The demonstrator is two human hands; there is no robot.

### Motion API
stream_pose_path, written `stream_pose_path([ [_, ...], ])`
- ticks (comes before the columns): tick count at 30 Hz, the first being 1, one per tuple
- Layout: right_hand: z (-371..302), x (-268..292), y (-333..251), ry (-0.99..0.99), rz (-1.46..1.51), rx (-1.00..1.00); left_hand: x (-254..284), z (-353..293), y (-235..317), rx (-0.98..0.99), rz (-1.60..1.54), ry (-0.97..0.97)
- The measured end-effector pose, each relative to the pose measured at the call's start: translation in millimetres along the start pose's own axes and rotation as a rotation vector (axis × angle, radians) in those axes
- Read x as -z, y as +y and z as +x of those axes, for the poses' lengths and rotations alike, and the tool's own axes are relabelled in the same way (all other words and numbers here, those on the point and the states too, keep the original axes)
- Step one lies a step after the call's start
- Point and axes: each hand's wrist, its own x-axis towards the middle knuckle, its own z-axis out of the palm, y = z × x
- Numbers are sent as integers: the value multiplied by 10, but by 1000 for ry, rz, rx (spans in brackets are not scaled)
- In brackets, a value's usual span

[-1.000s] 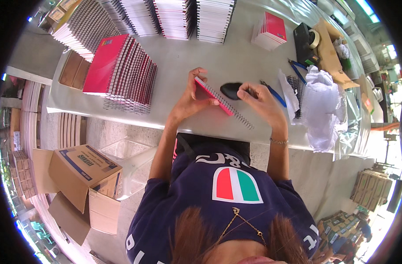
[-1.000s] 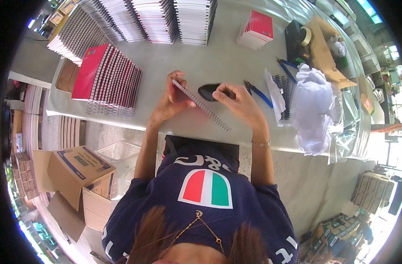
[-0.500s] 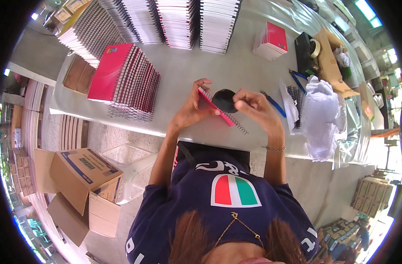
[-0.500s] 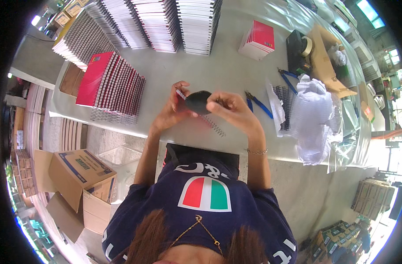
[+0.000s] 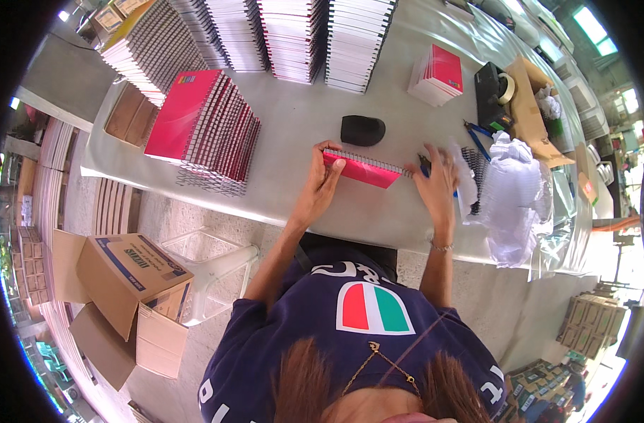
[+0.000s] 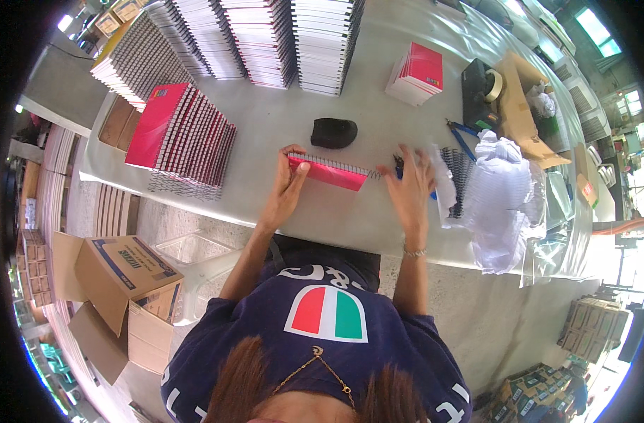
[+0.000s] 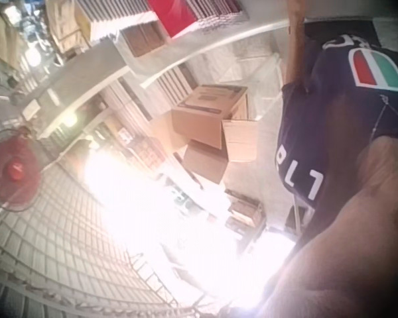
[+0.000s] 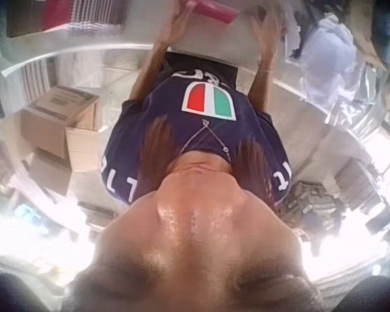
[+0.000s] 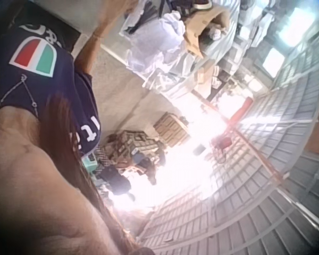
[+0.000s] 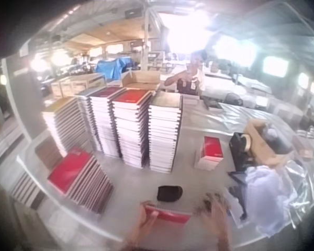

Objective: The person assembles spiral-bound notebooks by inserting a metal coil into the punched holes of a pink cover and pages. They use pliers to secure the coil ends and place the finished notebooks into a stack.

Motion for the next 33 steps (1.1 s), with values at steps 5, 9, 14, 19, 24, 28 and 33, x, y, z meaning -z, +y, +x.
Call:
stream_pose_path([
  [5, -325, 105, 231, -78, 141, -88, 48, -37, 57, 101, -145, -17],
  [9, -363, 345, 11, 172, 406, -178, 82, 3, 63, 45, -300, -38],
  [14, -475, 649, -771, 115, 749, 125, 171, 15, -23, 114, -156, -90],
  [19, -597, 451, -1107, -6, 746, 280, 99, -60, 162, 100, -170, 7],
  [24, -629, 462, -1174, -74, 815, 258, 113, -157, 463, 24, 42, 56],
  [28, -643, 473, -1182, -50, 814, 296, 108, -203, 494, -55, 137, 67],
  [33, -666, 476, -1181, -56, 818, 291, 106, -209, 500, -114, 155, 26],
])
